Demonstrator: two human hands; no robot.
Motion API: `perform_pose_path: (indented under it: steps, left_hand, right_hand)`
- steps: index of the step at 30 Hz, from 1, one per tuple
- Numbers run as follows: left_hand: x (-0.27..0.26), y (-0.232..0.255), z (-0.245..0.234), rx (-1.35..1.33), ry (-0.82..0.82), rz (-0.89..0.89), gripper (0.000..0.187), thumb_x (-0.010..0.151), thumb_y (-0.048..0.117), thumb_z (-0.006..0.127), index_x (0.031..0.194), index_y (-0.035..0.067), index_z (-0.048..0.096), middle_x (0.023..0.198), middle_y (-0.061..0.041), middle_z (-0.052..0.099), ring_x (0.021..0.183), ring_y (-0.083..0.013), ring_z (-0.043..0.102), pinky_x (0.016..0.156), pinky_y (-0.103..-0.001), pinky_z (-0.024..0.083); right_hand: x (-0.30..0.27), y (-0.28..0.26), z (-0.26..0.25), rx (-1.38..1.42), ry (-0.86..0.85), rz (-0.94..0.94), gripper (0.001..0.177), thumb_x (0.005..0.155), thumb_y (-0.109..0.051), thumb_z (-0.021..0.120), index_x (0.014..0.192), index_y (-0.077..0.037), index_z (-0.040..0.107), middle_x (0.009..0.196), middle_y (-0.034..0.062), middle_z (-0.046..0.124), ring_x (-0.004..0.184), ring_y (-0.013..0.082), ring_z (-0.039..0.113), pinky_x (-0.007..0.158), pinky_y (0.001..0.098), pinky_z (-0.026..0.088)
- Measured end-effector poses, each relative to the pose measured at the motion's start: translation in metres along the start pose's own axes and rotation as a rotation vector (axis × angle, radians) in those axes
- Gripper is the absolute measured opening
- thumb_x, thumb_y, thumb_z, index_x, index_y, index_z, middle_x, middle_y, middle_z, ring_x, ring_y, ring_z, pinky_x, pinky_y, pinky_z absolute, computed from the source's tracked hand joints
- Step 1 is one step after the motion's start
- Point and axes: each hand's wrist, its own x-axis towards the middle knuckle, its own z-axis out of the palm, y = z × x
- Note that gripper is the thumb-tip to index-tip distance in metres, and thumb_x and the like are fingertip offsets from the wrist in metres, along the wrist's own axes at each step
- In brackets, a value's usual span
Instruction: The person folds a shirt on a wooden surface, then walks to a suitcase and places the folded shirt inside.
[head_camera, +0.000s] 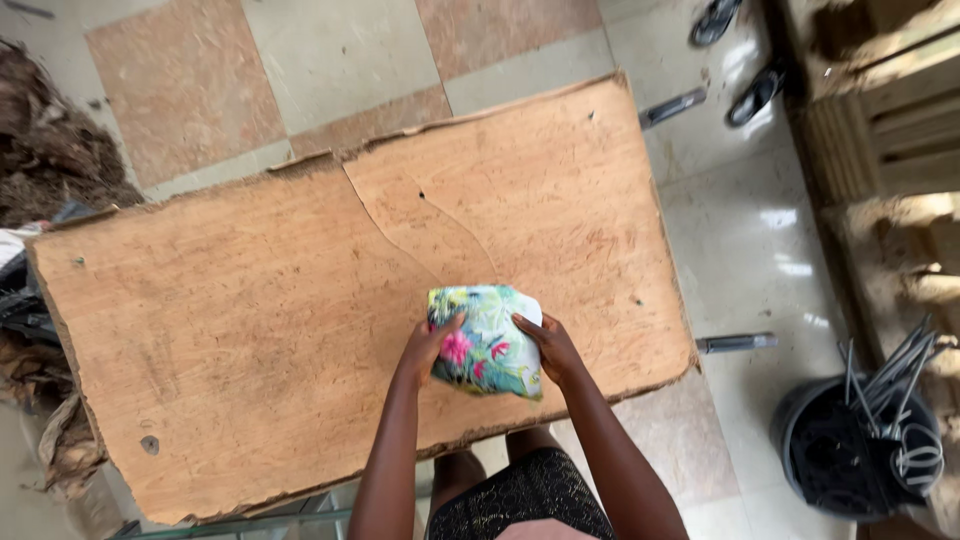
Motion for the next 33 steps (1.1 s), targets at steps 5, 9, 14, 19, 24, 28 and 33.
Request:
perform_pose_path:
  steps: [5,9,14,19,24,28,33]
  left_hand:
    - [-0.072,0.043,0.029,-0.436,-0.123,-0.001,0.051,0.085,0.04,0.074,0.125,0.01,0.067,0.114,-0.004,0.076,0.097,-0.0156,0.075,0.086,-0.036,0.061]
    - [-0.113,0.076,0.054,-0.598,-0.274,0.12,0.053,0.093,0.044,0.071,0.129,0.004,0.064,0.116,-0.01,0.074,0.101,-0.0213,0.072,0.089,-0.04,0.058]
    - [-0.155,0.107,0.081,-0.641,-0.377,0.178,0.067,0.091,0.054,0.063,0.137,0.006,0.058,0.124,-0.011,0.073,0.106,-0.0234,0.073,0.09,-0.042,0.06]
    - [-0.177,0.111,0.08,-0.52,-0.436,0.166,0.078,0.087,0.057,0.063,0.146,0.008,0.05,0.13,-0.011,0.069,0.111,-0.024,0.072,0.09,-0.044,0.061]
    - [-0.221,0.104,0.08,-0.531,-0.611,0.242,0.087,0.083,0.061,0.066,0.151,0.01,0.045,0.139,-0.009,0.065,0.12,-0.0228,0.068,0.095,-0.043,0.061]
    - [-0.24,0.095,0.08,-0.508,-0.622,0.2,0.087,0.082,0.064,0.062,0.148,0.009,0.047,0.132,-0.012,0.067,0.114,-0.027,0.069,0.087,-0.048,0.063]
    - [-0.244,0.078,0.099,-0.461,-0.743,0.142,0.073,0.091,0.054,0.064,0.146,0.006,0.051,0.13,-0.014,0.069,0.112,-0.0256,0.068,0.088,-0.045,0.061]
  right_hand:
    - [-0.039,-0.05,0.022,0.03,-0.098,0.097,0.045,0.095,-0.036,0.067,0.12,0.002,0.064,0.096,0.013,0.076,0.073,0.0184,0.075,0.066,0.0345,0.062]
    - [-0.09,-0.087,0.043,-0.015,-0.233,0.096,0.045,0.094,-0.036,0.065,0.121,0.001,0.063,0.097,0.0134,0.077,0.076,0.0189,0.077,0.07,0.0349,0.064]
    - [-0.14,-0.117,0.062,-0.015,-0.248,-0.138,0.04,0.093,-0.024,0.07,0.122,0.002,0.062,0.096,0.0108,0.075,0.077,0.018,0.076,0.068,0.0344,0.062]
    - [-0.179,-0.123,0.068,0.141,-0.105,-0.242,0.039,0.092,-0.028,0.07,0.118,0.002,0.065,0.093,0.0119,0.074,0.072,0.019,0.074,0.062,0.0343,0.06]
    - [-0.225,-0.107,0.068,0.203,-0.088,-0.303,0.046,0.089,-0.035,0.068,0.12,0.0,0.067,0.1,0.0106,0.076,0.083,0.0176,0.075,0.072,0.0321,0.062]
    - [-0.263,-0.093,0.068,0.207,-0.082,-0.358,0.049,0.093,-0.041,0.067,0.122,-0.001,0.067,0.1,0.0096,0.074,0.083,0.0159,0.073,0.071,0.0308,0.059]
    - [-0.302,-0.074,0.067,0.217,-0.033,-0.403,0.054,0.093,-0.048,0.063,0.12,-0.001,0.067,0.098,0.013,0.075,0.079,0.0187,0.074,0.069,0.0318,0.061]
